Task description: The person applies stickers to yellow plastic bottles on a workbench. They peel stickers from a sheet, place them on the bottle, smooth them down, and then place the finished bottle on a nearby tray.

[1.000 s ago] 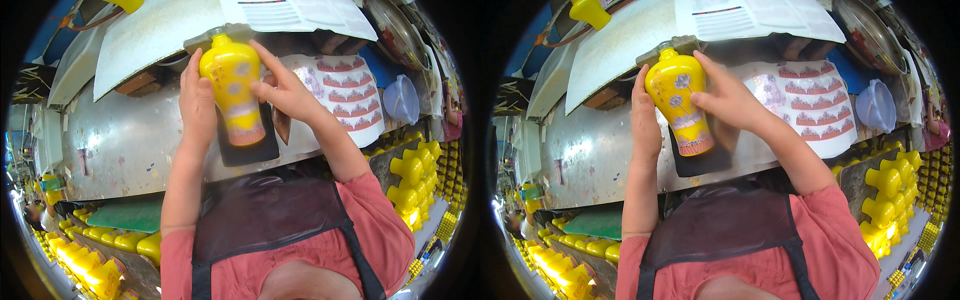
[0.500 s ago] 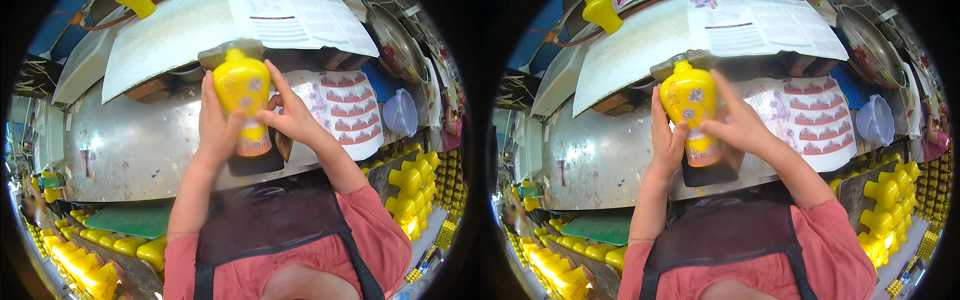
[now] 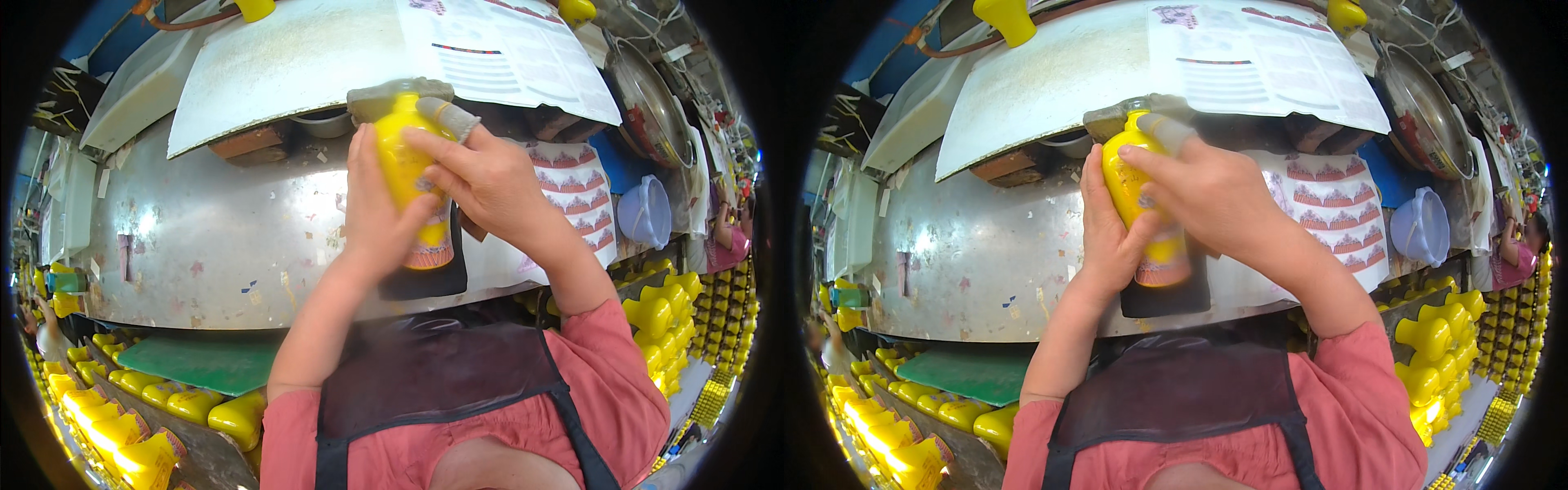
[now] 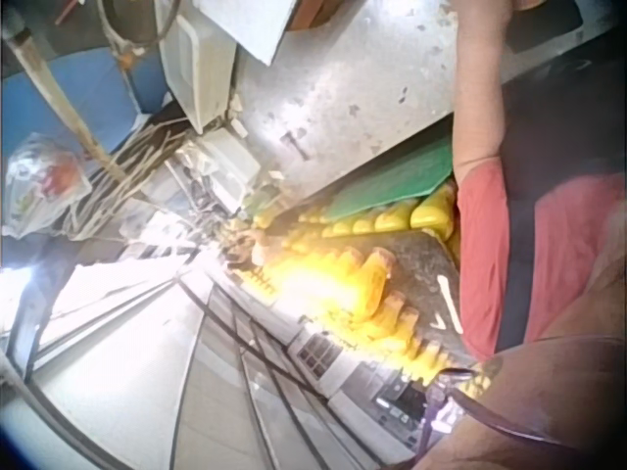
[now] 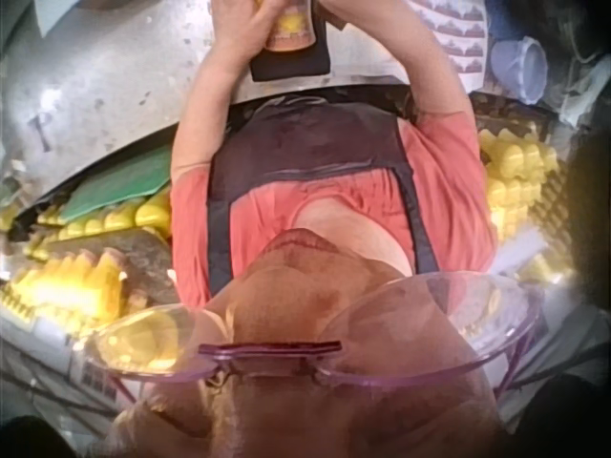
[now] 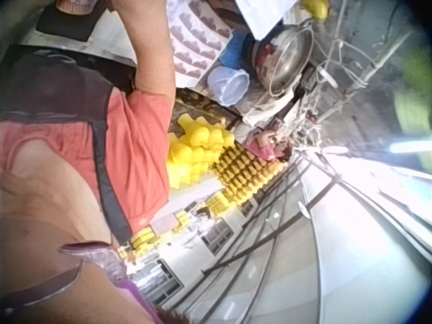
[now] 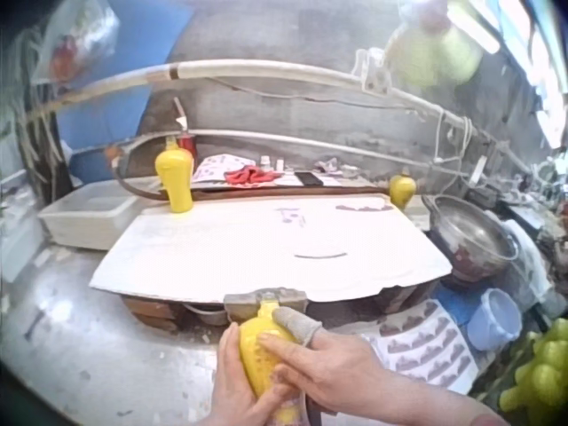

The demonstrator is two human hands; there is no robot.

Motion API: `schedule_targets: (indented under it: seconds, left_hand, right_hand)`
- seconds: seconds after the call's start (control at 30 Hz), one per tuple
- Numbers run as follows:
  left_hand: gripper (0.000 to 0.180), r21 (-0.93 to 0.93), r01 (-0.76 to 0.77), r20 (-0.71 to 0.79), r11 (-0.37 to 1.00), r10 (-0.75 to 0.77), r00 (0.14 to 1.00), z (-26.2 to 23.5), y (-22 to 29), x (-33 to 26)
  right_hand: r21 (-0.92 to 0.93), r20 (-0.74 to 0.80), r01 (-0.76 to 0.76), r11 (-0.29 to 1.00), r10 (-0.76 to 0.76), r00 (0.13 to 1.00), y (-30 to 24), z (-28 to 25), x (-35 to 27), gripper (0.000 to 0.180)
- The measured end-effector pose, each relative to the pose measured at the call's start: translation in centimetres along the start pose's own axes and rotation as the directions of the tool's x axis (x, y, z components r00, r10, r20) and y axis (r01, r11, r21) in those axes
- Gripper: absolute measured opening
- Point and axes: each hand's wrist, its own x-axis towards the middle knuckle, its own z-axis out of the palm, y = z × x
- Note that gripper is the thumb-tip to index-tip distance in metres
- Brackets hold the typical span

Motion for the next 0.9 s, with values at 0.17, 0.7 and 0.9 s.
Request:
schedule_targets:
  seconds: [0.17,0.7,0.9]
  left_hand:
    - [0.101,0.024,-0.016,-0.017,1.0,0.016,1.0,0.1,0.2,0.1]
    - [0.103,0.059,-0.027,-0.007,0.998,0.027,1.0,0.2,0.5,0.2]
    - [0.104,0.062,-0.066,-0.004,0.996,0.066,0.998,0.2,0.4,0.3]
  right_hand:
    - [-0.14,0.127,0.038,0.989,-0.021,0.992,-0.3,-0.7,1.3,0.046]
    - [-0.07,0.12,0.184,0.98,-0.175,0.977,0.2,-0.9,1.9,0.041]
    - [-0.079,0.146,0.067,0.995,-0.055,0.988,0.4,-0.6,2.1,0.041]
